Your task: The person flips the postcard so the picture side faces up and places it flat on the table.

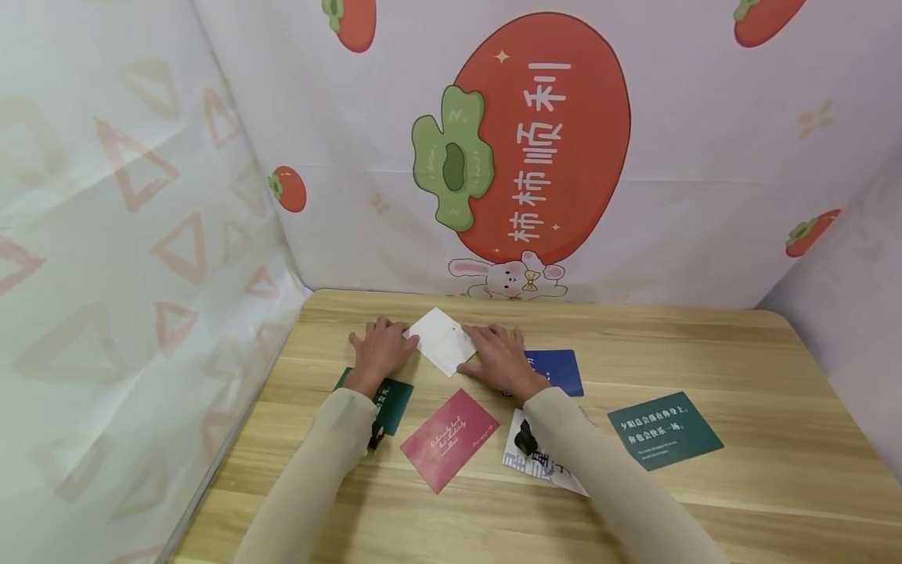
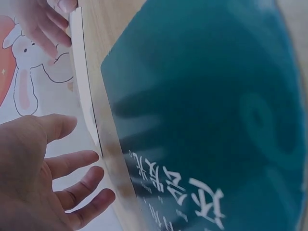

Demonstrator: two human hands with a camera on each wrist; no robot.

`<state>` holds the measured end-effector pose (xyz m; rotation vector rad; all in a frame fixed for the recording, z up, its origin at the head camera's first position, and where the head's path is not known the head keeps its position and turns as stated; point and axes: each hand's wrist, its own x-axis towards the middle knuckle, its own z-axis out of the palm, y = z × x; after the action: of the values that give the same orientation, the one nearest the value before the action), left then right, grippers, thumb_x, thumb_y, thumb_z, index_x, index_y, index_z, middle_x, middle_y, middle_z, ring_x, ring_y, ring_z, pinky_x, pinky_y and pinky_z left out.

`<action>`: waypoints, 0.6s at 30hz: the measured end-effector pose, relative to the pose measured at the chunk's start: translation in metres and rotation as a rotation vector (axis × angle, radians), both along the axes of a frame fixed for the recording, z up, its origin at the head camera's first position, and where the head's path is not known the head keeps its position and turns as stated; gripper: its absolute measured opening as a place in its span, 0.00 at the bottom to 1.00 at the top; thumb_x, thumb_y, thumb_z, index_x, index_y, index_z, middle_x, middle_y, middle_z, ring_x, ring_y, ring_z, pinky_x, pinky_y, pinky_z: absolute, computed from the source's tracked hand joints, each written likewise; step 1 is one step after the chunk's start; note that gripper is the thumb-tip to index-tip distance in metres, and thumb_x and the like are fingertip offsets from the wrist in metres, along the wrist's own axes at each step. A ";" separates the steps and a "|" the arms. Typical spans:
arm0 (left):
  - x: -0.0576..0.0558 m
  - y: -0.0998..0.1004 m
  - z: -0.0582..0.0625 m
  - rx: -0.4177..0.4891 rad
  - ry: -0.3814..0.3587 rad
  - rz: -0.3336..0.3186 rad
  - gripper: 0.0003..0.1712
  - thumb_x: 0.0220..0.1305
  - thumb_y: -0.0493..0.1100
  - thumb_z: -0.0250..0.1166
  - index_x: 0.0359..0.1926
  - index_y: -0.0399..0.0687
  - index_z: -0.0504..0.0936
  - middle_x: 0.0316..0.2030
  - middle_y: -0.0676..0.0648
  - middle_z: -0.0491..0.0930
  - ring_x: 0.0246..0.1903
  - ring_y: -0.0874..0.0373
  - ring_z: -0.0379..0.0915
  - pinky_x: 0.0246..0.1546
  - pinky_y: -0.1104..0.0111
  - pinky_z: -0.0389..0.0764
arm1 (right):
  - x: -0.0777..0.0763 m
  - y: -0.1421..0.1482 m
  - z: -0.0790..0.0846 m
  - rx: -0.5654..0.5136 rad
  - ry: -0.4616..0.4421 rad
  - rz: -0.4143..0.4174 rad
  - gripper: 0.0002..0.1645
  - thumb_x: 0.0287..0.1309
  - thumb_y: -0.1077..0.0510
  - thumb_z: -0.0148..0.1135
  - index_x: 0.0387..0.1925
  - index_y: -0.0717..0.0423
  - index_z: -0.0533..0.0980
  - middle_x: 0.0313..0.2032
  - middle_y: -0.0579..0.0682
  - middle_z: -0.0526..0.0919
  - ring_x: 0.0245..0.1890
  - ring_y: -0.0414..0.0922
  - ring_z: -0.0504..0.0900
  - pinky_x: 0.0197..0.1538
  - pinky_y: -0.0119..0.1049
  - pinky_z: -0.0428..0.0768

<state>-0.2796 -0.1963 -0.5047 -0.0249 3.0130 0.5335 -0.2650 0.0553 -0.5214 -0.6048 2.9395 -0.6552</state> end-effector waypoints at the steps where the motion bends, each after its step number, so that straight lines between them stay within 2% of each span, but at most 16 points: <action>1: -0.001 0.000 -0.001 0.000 -0.002 0.003 0.32 0.81 0.60 0.57 0.74 0.49 0.79 0.70 0.35 0.72 0.72 0.35 0.64 0.74 0.22 0.48 | 0.000 0.000 0.000 -0.003 -0.002 -0.001 0.51 0.69 0.37 0.73 0.85 0.46 0.62 0.80 0.53 0.72 0.82 0.61 0.62 0.82 0.75 0.45; 5: -0.004 0.002 -0.001 0.003 -0.017 0.010 0.32 0.81 0.60 0.56 0.76 0.50 0.78 0.72 0.35 0.71 0.74 0.35 0.61 0.75 0.22 0.46 | 0.000 0.001 -0.002 -0.008 -0.005 -0.006 0.51 0.69 0.37 0.72 0.85 0.45 0.63 0.80 0.52 0.71 0.82 0.61 0.62 0.83 0.75 0.44; 11: -0.006 0.006 -0.002 0.002 -0.032 0.002 0.32 0.83 0.59 0.56 0.77 0.50 0.77 0.73 0.34 0.70 0.74 0.34 0.61 0.75 0.22 0.47 | 0.000 0.002 -0.004 -0.007 -0.012 -0.007 0.50 0.70 0.36 0.71 0.84 0.45 0.63 0.80 0.53 0.71 0.82 0.61 0.62 0.83 0.76 0.43; 18: -0.007 0.007 -0.003 0.042 -0.031 0.009 0.30 0.84 0.58 0.55 0.76 0.50 0.77 0.73 0.35 0.70 0.73 0.35 0.61 0.75 0.23 0.48 | 0.001 0.002 -0.004 -0.009 0.012 0.008 0.48 0.71 0.37 0.71 0.83 0.47 0.65 0.79 0.53 0.72 0.81 0.62 0.64 0.81 0.77 0.45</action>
<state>-0.2865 -0.1895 -0.5077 -0.0433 2.9724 0.5916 -0.2640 0.0568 -0.5256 -0.6232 2.9454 -0.6665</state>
